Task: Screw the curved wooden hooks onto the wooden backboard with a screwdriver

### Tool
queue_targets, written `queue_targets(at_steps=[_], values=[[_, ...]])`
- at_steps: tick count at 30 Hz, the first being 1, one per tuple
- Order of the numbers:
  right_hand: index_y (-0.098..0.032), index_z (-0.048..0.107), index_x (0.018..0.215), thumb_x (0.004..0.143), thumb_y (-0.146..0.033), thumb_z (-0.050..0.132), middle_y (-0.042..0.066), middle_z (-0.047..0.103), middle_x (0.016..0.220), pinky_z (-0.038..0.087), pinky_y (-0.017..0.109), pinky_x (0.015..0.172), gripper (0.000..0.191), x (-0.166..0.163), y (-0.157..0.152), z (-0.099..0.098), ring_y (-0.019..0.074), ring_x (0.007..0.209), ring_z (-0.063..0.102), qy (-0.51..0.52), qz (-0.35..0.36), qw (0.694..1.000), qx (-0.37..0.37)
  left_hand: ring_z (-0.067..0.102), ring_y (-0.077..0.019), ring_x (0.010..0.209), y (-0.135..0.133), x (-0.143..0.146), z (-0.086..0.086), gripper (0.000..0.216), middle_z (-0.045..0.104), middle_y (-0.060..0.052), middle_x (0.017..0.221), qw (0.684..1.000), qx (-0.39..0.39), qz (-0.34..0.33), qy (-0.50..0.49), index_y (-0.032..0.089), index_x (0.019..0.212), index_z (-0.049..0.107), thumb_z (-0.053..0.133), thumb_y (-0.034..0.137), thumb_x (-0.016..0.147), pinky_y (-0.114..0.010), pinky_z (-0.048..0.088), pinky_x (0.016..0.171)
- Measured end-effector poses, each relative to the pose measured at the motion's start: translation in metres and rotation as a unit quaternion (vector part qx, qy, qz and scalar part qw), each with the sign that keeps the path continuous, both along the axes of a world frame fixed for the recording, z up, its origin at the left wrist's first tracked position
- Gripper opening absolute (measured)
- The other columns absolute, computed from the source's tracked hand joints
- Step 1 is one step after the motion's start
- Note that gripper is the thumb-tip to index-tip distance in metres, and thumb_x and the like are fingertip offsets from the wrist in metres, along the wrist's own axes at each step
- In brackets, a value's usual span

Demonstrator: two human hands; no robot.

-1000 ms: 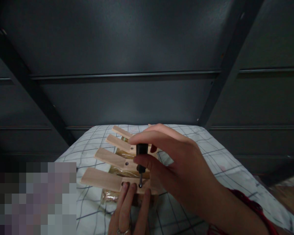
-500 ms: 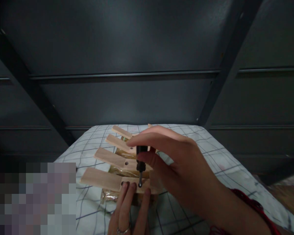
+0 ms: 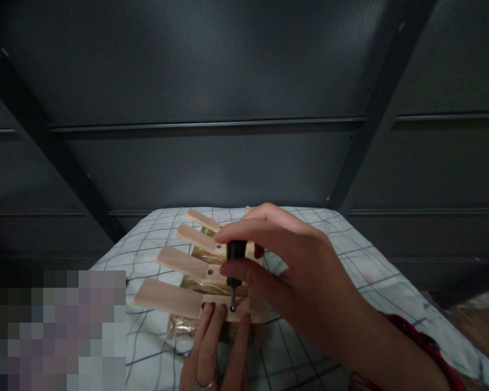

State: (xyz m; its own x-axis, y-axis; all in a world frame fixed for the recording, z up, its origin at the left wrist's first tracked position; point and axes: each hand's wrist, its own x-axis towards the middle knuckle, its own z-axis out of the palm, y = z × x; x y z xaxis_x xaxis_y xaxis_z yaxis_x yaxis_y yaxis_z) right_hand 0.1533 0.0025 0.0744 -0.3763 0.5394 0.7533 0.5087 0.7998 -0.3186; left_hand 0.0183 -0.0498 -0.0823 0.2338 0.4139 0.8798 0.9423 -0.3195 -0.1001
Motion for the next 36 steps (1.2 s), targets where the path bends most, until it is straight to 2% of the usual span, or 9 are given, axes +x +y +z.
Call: queue_targets(at_steps=[4,7,13,15,22,25,31,36], values=[[-0.027,0.056,0.106,0.09,-0.022,0.051,-0.002,0.068,0.1,0.055,0.024,0.071,0.018,-0.0001,0.0003,-0.0048,0.0134,0.085,0.065,0.016,0.002,0.999,-0.044,0.027,-0.0257,0.138,-0.0019,0.0002,0.0003,0.049,0.053,-0.015,0.117,1.0,-0.013,0.004,-0.004,0.022,0.118,0.056,0.036,-0.002,0.08,-0.023,0.053,0.063],[-0.028,0.054,0.107,0.093,-0.025,0.046,-0.001,0.067,0.105,0.055,0.026,0.074,0.017,-0.0004,0.001,-0.0067,0.0146,0.093,0.065,0.027,0.024,0.996,-0.079,0.026,-0.0253,0.138,-0.0024,0.0002,0.0007,0.051,0.053,-0.014,0.118,1.0,-0.018,0.003,-0.003,0.023,0.118,0.056,0.036,-0.004,0.079,-0.022,0.053,0.063],[-0.03,0.057,0.096,0.085,-0.028,0.062,-0.003,0.062,0.093,0.052,0.021,0.07,0.011,0.0012,0.0,-0.004,0.0124,0.087,0.061,0.027,0.04,0.998,-0.036,0.028,-0.0269,0.138,-0.0011,-0.0006,0.0001,0.048,0.053,-0.015,0.116,1.0,-0.003,-0.001,0.0,0.022,0.119,0.056,0.04,-0.001,0.08,-0.022,0.053,0.062],[-0.03,0.058,0.096,0.086,-0.023,0.059,-0.004,0.063,0.091,0.051,0.02,0.068,0.012,0.0018,-0.001,-0.0044,0.0117,0.085,0.061,0.024,0.044,0.998,-0.044,0.027,-0.0266,0.138,-0.0011,-0.0008,-0.0006,0.05,0.053,-0.015,0.117,1.0,-0.007,0.0,0.002,0.022,0.119,0.056,0.041,-0.002,0.079,-0.022,0.053,0.063],[-0.03,0.052,0.114,0.092,-0.02,0.047,-0.002,0.066,0.113,0.054,0.025,0.078,0.024,0.0016,-0.0011,-0.0092,0.0152,0.103,0.062,0.022,0.061,0.993,-0.095,0.031,-0.0258,0.136,-0.0022,0.0004,-0.0023,0.053,0.054,-0.013,0.118,1.0,-0.008,0.015,0.0,0.024,0.122,0.055,0.04,-0.003,0.078,-0.023,0.053,0.065],[-0.031,0.053,0.112,0.091,-0.019,0.049,-0.002,0.068,0.108,0.055,0.025,0.074,0.024,0.0016,-0.0014,-0.0069,0.0159,0.101,0.063,0.011,0.062,0.994,-0.094,0.034,-0.0246,0.135,-0.0025,0.0012,-0.0021,0.054,0.055,-0.012,0.117,1.0,-0.003,0.015,-0.009,0.025,0.121,0.056,0.041,-0.004,0.077,-0.022,0.053,0.066],[-0.03,0.057,0.098,0.083,-0.024,0.062,-0.004,0.07,0.089,0.055,0.024,0.066,0.017,0.001,-0.0016,-0.0026,0.0137,0.081,0.066,0.031,0.058,0.994,-0.085,0.031,-0.0247,0.136,-0.0039,0.0014,-0.0012,0.056,0.053,-0.014,0.119,1.0,-0.019,0.009,-0.01,0.024,0.122,0.054,0.039,-0.005,0.077,-0.023,0.053,0.068],[-0.028,0.058,0.097,0.079,-0.023,0.066,-0.004,0.07,0.087,0.055,0.024,0.064,0.02,-0.0008,-0.0011,-0.0031,0.0147,0.078,0.066,0.009,0.022,0.998,-0.059,0.028,-0.0259,0.137,-0.0035,0.0003,-0.0009,0.053,0.053,-0.014,0.118,1.0,-0.018,0.003,-0.004,0.023,0.12,0.055,0.038,-0.005,0.077,-0.024,0.054,0.067]])
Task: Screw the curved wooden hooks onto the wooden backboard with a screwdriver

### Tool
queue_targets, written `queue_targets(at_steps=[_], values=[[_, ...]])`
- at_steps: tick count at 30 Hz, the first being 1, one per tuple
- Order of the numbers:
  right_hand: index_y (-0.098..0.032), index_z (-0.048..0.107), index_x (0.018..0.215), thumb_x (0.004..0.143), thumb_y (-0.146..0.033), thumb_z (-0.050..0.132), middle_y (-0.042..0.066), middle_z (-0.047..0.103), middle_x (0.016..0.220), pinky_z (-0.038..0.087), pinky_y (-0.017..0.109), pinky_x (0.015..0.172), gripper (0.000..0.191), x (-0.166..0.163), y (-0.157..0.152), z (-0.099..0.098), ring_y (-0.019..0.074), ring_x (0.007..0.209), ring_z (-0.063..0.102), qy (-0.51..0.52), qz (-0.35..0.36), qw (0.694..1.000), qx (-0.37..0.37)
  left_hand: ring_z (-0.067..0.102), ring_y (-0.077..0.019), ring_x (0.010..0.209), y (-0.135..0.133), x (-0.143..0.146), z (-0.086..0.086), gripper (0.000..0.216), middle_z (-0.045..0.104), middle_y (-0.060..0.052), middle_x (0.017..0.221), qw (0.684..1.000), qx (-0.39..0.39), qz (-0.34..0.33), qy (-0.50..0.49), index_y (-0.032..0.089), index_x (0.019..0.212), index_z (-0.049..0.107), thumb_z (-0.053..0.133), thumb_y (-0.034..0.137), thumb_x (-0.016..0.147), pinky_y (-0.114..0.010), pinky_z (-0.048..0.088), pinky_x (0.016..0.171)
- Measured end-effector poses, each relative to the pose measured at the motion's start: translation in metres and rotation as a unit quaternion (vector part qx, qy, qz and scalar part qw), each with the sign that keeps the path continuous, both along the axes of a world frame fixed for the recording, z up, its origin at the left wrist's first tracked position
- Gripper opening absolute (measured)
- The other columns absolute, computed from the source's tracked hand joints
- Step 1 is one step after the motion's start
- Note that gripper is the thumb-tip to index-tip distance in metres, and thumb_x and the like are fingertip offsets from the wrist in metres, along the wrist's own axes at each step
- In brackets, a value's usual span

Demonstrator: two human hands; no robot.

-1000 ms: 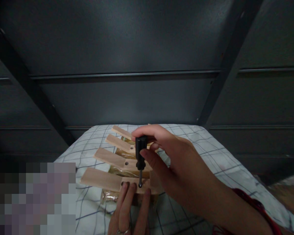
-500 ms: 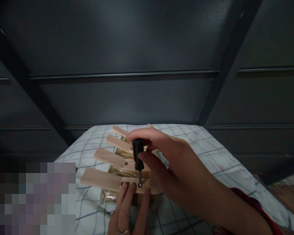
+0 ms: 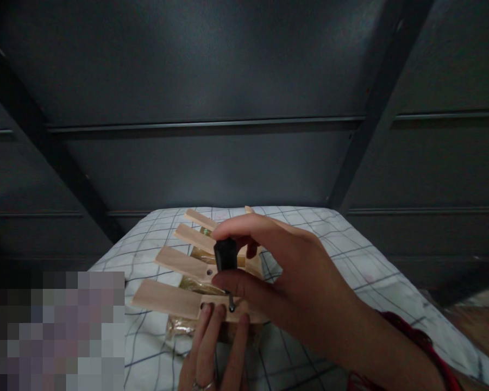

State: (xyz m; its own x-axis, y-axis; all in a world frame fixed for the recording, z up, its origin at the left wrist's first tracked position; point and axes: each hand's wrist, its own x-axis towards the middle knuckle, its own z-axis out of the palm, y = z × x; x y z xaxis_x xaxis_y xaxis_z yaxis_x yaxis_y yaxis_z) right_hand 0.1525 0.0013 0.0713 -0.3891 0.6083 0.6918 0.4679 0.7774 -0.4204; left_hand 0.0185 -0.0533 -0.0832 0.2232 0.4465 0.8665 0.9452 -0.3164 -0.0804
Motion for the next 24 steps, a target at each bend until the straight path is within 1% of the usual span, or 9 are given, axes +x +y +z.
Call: queue_targets(at_steps=[4,8,12,16,18,20,24], values=[[-0.027,0.058,0.1,0.082,-0.023,0.062,-0.002,0.071,0.089,0.055,0.024,0.065,0.019,-0.0001,-0.0009,0.0005,0.015,0.08,0.066,-0.013,0.003,1.0,0.012,0.027,-0.0266,0.138,0.0011,-0.0007,0.0001,0.047,0.052,-0.015,0.118,1.0,0.001,-0.004,-0.001,0.022,0.117,0.056,0.039,-0.002,0.08,-0.023,0.053,0.065],[-0.027,0.058,0.101,0.086,-0.021,0.057,0.0,0.07,0.094,0.055,0.026,0.07,0.017,-0.0008,-0.0007,0.0011,0.0167,0.086,0.066,-0.03,0.004,0.999,0.027,0.031,-0.0259,0.136,0.0019,-0.0005,-0.0009,0.047,0.054,-0.014,0.116,1.0,0.014,-0.001,0.0,0.023,0.119,0.056,0.041,0.001,0.081,-0.023,0.052,0.063],[-0.025,0.057,0.108,0.089,-0.015,0.047,0.004,0.068,0.106,0.054,0.028,0.08,0.024,-0.0018,0.0002,0.0017,0.0177,0.099,0.064,-0.03,0.015,0.999,0.026,0.035,-0.0247,0.134,0.0016,0.0007,-0.0018,0.051,0.055,-0.013,0.118,1.0,0.008,0.005,-0.007,0.024,0.122,0.055,0.041,-0.001,0.079,-0.023,0.052,0.067],[-0.025,0.056,0.113,0.089,-0.011,0.045,0.005,0.065,0.112,0.053,0.027,0.083,0.03,-0.0004,0.0012,0.002,0.0165,0.104,0.061,-0.032,0.02,0.999,0.027,0.033,-0.0241,0.135,0.0019,0.0022,-0.0016,0.052,0.055,-0.012,0.117,1.0,0.014,0.01,-0.015,0.025,0.119,0.058,0.042,-0.003,0.077,-0.021,0.051,0.066],[-0.026,0.058,0.109,0.088,-0.012,0.047,0.003,0.068,0.109,0.054,0.028,0.083,0.028,0.0003,0.0014,0.002,0.0175,0.103,0.063,-0.027,0.019,0.999,0.027,0.032,-0.0244,0.135,0.0023,0.0024,-0.0016,0.052,0.055,-0.012,0.116,1.0,0.015,0.011,-0.015,0.025,0.118,0.058,0.042,-0.002,0.077,-0.022,0.051,0.066],[-0.027,0.06,0.104,0.086,-0.015,0.053,0.001,0.071,0.103,0.055,0.029,0.08,0.023,0.0003,0.0011,0.0019,0.0185,0.097,0.066,-0.023,0.01,0.999,0.029,0.032,-0.0246,0.135,0.0023,0.0022,-0.0017,0.051,0.055,-0.013,0.117,1.0,0.013,0.008,-0.014,0.024,0.119,0.058,0.041,-0.002,0.078,-0.022,0.051,0.067],[-0.026,0.061,0.098,0.081,-0.026,0.065,-0.001,0.072,0.087,0.056,0.026,0.065,0.018,-0.0011,-0.0011,0.0019,0.0168,0.078,0.068,-0.007,-0.006,1.0,0.017,0.031,-0.0246,0.136,0.0017,0.0009,-0.002,0.051,0.055,-0.013,0.117,1.0,0.012,0.004,-0.01,0.024,0.121,0.056,0.039,-0.002,0.079,-0.023,0.052,0.068]])
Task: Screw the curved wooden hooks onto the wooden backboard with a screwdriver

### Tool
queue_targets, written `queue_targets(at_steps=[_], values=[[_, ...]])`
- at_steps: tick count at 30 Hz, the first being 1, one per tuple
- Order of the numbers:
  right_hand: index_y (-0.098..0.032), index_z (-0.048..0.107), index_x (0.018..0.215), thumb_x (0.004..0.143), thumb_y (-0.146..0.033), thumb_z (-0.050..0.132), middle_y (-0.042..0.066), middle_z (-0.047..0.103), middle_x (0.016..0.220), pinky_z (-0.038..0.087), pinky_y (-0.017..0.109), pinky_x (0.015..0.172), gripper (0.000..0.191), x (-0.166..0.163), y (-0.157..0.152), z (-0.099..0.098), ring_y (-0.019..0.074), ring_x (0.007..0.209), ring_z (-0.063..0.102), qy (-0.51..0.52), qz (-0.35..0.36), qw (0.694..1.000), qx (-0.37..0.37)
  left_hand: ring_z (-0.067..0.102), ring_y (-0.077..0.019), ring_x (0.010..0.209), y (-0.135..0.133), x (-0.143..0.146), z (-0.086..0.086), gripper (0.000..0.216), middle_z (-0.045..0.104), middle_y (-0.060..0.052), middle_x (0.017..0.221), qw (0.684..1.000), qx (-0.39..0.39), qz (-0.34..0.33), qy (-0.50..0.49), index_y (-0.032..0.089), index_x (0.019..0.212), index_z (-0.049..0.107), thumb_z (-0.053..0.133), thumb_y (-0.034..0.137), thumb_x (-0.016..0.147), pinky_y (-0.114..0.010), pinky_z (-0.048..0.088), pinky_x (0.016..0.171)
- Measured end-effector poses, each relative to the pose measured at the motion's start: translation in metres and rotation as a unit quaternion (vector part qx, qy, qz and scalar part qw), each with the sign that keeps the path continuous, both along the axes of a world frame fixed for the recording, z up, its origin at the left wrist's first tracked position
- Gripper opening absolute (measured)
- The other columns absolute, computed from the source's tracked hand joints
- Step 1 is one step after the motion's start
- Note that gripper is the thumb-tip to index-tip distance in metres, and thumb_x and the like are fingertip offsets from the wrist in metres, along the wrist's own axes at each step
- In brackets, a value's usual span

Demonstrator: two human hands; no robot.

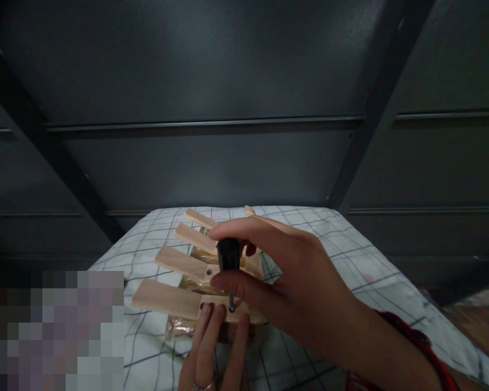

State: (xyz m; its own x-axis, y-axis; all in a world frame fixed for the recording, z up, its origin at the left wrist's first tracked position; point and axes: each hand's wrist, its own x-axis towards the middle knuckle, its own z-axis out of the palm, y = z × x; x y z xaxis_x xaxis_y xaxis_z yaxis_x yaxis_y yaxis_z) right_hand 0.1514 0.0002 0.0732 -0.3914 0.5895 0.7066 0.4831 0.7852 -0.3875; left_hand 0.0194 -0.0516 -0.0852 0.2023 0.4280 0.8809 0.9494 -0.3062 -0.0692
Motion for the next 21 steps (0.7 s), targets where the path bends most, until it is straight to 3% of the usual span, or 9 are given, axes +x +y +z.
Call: queue_targets(at_steps=[5,9,16,21], values=[[-0.023,0.062,0.089,0.079,-0.03,0.067,-0.001,0.068,0.073,0.053,0.024,0.054,0.012,-0.0021,-0.0018,0.0024,0.0149,0.066,0.065,0.007,0.009,1.0,-0.01,0.03,-0.0248,0.137,-0.0006,-0.0012,0.0005,0.048,0.054,-0.014,0.117,1.0,-0.005,-0.003,0.004,0.023,0.119,0.056,0.041,-0.001,0.08,-0.023,0.052,0.067],[-0.022,0.064,0.092,0.082,-0.029,0.063,0.001,0.07,0.073,0.053,0.025,0.051,0.012,-0.0029,-0.0014,0.0032,0.0164,0.063,0.066,0.001,0.004,1.0,-0.02,0.029,-0.025,0.137,-0.0009,-0.0023,0.0005,0.047,0.054,-0.014,0.118,1.0,-0.008,-0.002,0.014,0.024,0.12,0.056,0.042,0.001,0.081,-0.022,0.053,0.065],[-0.027,0.057,0.116,0.09,-0.018,0.048,0.002,0.07,0.1,0.054,0.024,0.067,0.029,0.002,-0.0004,0.0025,0.016,0.087,0.067,-0.041,0.047,0.998,-0.007,0.032,-0.0258,0.135,-0.0009,-0.0018,0.0009,0.051,0.054,-0.014,0.118,1.0,-0.004,0.003,0.017,0.025,0.121,0.056,0.043,-0.001,0.079,-0.022,0.053,0.066],[-0.028,0.058,0.108,0.088,-0.019,0.053,0.0,0.068,0.094,0.054,0.023,0.064,0.022,0.0051,0.0004,0.0031,0.0147,0.083,0.065,-0.025,0.05,0.998,-0.03,0.032,-0.0259,0.136,0.0001,0.0005,0.0003,0.051,0.055,-0.014,0.116,1.0,0.005,0.0,0.002,0.024,0.121,0.056,0.043,-0.001,0.079,-0.022,0.052,0.063]])
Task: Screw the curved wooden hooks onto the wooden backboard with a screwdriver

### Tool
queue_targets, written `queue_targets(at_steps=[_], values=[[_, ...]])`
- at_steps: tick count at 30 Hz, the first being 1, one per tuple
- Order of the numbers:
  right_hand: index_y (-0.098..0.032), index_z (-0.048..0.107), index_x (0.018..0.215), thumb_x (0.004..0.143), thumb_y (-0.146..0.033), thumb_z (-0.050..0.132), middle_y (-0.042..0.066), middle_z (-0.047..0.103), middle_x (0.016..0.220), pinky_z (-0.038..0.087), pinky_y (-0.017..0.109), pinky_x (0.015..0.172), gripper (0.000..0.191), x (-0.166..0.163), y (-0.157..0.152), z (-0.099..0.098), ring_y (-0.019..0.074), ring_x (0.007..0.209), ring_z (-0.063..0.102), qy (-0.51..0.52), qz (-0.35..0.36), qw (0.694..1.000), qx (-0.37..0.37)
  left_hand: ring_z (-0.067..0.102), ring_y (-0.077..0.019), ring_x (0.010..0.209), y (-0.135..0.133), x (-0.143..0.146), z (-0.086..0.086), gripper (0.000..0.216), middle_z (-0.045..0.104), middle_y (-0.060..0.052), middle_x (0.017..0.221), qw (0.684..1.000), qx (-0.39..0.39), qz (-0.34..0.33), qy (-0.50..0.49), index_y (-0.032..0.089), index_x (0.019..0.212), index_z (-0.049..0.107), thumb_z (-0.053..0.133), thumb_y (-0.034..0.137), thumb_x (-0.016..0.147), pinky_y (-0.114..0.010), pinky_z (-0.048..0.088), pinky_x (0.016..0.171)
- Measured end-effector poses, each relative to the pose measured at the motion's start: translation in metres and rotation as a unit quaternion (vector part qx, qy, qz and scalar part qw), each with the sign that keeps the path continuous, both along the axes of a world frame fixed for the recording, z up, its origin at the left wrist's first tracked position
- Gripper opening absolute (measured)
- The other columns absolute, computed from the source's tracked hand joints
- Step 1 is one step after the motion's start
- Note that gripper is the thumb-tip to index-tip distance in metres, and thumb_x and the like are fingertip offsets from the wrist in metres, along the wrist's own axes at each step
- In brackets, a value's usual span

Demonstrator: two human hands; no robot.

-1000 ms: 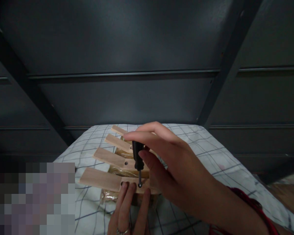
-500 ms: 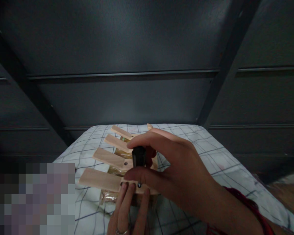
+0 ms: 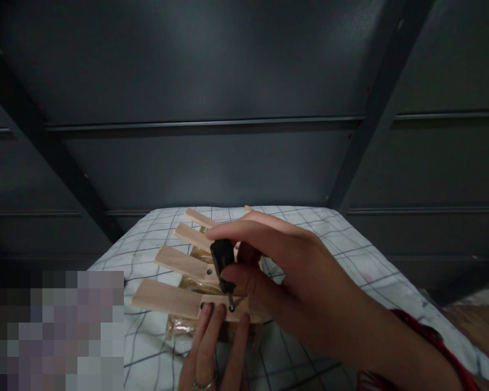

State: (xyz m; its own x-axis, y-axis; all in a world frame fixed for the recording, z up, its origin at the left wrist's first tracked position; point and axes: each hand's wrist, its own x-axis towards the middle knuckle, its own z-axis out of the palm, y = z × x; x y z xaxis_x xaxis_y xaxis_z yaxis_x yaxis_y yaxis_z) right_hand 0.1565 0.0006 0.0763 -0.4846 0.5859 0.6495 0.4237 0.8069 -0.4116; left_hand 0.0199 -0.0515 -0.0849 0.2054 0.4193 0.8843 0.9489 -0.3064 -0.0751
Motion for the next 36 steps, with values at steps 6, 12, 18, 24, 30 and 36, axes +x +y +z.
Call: queue_targets(at_steps=[6,12,18,24,30,36], values=[[-0.026,0.059,0.092,0.078,-0.022,0.066,-0.002,0.064,0.075,0.052,0.023,0.055,0.016,-0.0029,-0.0004,-0.0019,0.0138,0.068,0.063,0.076,0.003,0.996,-0.035,0.03,-0.0259,0.136,-0.0006,-0.0016,0.0012,0.048,0.053,-0.014,0.118,1.0,-0.013,-0.003,0.01,0.023,0.121,0.055,0.039,0.0,0.081,-0.024,0.053,0.067],[-0.028,0.057,0.093,0.077,-0.022,0.068,-0.004,0.066,0.076,0.053,0.022,0.055,0.02,-0.0049,-0.0018,-0.0019,0.0132,0.067,0.064,0.108,0.02,0.992,-0.066,0.026,-0.0267,0.138,-0.0005,-0.0019,0.0016,0.049,0.053,-0.015,0.118,1.0,-0.016,-0.004,0.012,0.022,0.118,0.056,0.037,-0.003,0.079,-0.024,0.053,0.066],[-0.031,0.06,0.094,0.08,-0.03,0.068,-0.007,0.065,0.073,0.051,0.02,0.058,0.017,-0.0022,0.0014,-0.003,0.0109,0.065,0.062,0.077,0.031,0.995,-0.06,0.027,-0.0264,0.138,0.0001,-0.0014,0.003,0.05,0.053,-0.015,0.116,1.0,-0.007,-0.006,0.011,0.022,0.118,0.056,0.041,-0.004,0.078,-0.023,0.053,0.063],[-0.031,0.057,0.095,0.082,-0.032,0.066,-0.006,0.063,0.074,0.05,0.02,0.057,0.016,-0.0026,0.0002,-0.0058,0.0117,0.068,0.062,0.096,0.035,0.992,-0.072,0.027,-0.0255,0.138,-0.0004,-0.0012,0.0034,0.052,0.052,-0.014,0.117,1.0,-0.013,-0.005,0.008,0.022,0.119,0.055,0.036,-0.005,0.078,-0.023,0.052,0.064],[-0.031,0.056,0.106,0.088,-0.023,0.057,-0.003,0.067,0.095,0.054,0.021,0.065,0.02,-0.0007,0.0011,-0.0057,0.0116,0.081,0.064,0.094,0.058,0.989,-0.103,0.032,-0.0259,0.135,-0.001,-0.0002,0.001,0.053,0.052,-0.014,0.118,1.0,-0.017,0.002,0.001,0.023,0.121,0.055,0.039,-0.004,0.078,-0.025,0.052,0.067],[-0.029,0.065,0.093,0.078,-0.024,0.069,-0.004,0.065,0.079,0.05,0.02,0.061,0.016,-0.0007,0.003,-0.0025,0.012,0.074,0.06,0.108,0.06,0.99,-0.073,0.028,-0.0253,0.137,0.0001,-0.0008,0.0014,0.049,0.052,-0.014,0.116,1.0,-0.009,-0.005,0.005,0.022,0.116,0.056,0.04,-0.003,0.079,-0.024,0.051,0.065]])
